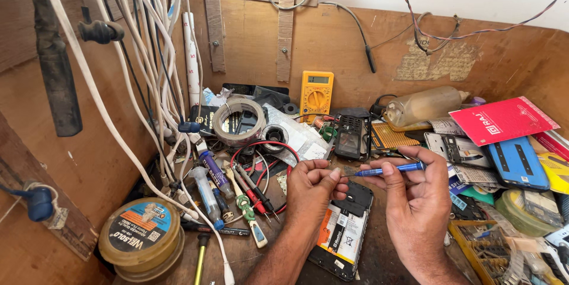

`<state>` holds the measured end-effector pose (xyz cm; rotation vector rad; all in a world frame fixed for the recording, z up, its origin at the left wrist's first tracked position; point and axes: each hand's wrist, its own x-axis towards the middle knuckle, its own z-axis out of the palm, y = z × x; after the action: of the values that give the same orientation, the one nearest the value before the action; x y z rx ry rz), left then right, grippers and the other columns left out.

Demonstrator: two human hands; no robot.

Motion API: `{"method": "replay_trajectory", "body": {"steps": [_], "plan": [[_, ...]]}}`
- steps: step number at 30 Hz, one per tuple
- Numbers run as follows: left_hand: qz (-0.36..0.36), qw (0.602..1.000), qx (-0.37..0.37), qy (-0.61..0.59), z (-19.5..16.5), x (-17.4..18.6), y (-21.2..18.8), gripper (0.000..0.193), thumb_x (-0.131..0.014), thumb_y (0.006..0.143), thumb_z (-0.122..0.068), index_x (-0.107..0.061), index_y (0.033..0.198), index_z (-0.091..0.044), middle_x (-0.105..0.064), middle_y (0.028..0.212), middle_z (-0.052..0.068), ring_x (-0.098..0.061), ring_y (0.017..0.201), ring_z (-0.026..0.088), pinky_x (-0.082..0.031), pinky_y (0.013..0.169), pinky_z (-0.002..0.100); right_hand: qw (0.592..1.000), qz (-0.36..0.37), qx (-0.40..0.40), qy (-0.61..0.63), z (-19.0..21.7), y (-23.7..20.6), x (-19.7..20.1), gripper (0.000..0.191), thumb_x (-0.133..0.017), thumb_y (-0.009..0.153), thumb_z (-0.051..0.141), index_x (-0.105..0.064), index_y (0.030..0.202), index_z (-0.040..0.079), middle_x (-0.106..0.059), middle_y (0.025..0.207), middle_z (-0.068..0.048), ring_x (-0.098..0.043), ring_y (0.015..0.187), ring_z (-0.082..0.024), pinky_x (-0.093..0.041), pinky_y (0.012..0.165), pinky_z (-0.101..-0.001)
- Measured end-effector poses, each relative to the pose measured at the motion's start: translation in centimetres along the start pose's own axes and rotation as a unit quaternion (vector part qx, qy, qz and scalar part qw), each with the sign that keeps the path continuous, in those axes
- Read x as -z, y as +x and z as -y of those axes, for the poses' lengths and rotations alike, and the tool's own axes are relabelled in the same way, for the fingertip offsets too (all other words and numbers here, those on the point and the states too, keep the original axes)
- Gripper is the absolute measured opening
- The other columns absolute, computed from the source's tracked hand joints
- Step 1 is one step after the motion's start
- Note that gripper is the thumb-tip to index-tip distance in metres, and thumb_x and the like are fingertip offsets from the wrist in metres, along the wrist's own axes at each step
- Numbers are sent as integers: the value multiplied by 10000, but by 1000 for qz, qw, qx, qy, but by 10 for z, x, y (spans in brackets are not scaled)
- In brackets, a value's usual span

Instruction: The person uses a small screwdriver to remove screws from a black plastic component on a disassembled mobile phone. They lift the component, inspect it, and then place it back to continue unscrewing additional fasteners.

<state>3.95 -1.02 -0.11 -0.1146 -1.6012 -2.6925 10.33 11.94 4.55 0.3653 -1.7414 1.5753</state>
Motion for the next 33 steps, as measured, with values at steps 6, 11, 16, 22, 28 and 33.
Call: {"method": "replay_trajectory", "body": {"steps": [6, 11, 16, 22, 28, 33], "plan": [[-3, 1000, 11, 21, -4, -1, -2, 288, -651, 931, -13, -498, 1166, 51, -727, 827, 143, -704, 686, 158, -578, 580, 250, 1000, 5, -4, -8, -2, -1, 2, 298, -531, 1020, -3, -392, 1280, -40, -699, 1034, -212, -756, 975, -253, -668, 855, -362], [2, 1000, 0, 27, -4, -1, -2, 289, -650, 928, -6, -501, 1168, 55, -723, 823, 140, -714, 691, 158, -581, 578, 249, 1000, 2, -5, -10, -3, -1, 2, 297, -535, 1017, -5, -399, 1278, -46, -706, 1017, -204, -760, 958, -241, -671, 839, -353], [0, 999, -2, 34, -2, 0, -2, 290, -654, 924, -2, -499, 1163, 53, -735, 820, 146, -713, 679, 162, -580, 572, 253, 999, -10, 15, -38, -6, -3, 3, 289, -587, 988, -41, -453, 1244, -56, -696, 1007, -195, -747, 940, -219, -629, 808, -341], [-3, 999, -5, 41, 1, 3, 0, 288, -664, 914, -1, -505, 1147, 56, -739, 814, 153, -717, 670, 168, -584, 568, 259, 995, 7, 32, -97, -9, -3, 6, 270, -665, 962, -56, -502, 1177, -49, -717, 932, -188, -758, 819, -194, -661, 714, -305], [-7, 999, -7, 31, 3, 4, 4, 302, -677, 908, -9, -502, 1145, 54, -737, 814, 157, -708, 655, 172, -578, 556, 265, 995, 103, 5, -14, -12, 6, 8, 346, -595, 937, -26, -409, 1228, -40, -680, 1046, -177, -737, 842, -194, -675, 698, -304], [2, 999, 8, 32, 1, 6, 2, 319, -683, 916, -38, -509, 1167, 54, -739, 815, 155, -717, 673, 166, -590, 577, 259, 996, 73, -56, -19, -13, 12, 11, 295, -588, 944, -37, -445, 1202, -33, -709, 956, -184, -762, 802, -221, -679, 691, -335]]}}
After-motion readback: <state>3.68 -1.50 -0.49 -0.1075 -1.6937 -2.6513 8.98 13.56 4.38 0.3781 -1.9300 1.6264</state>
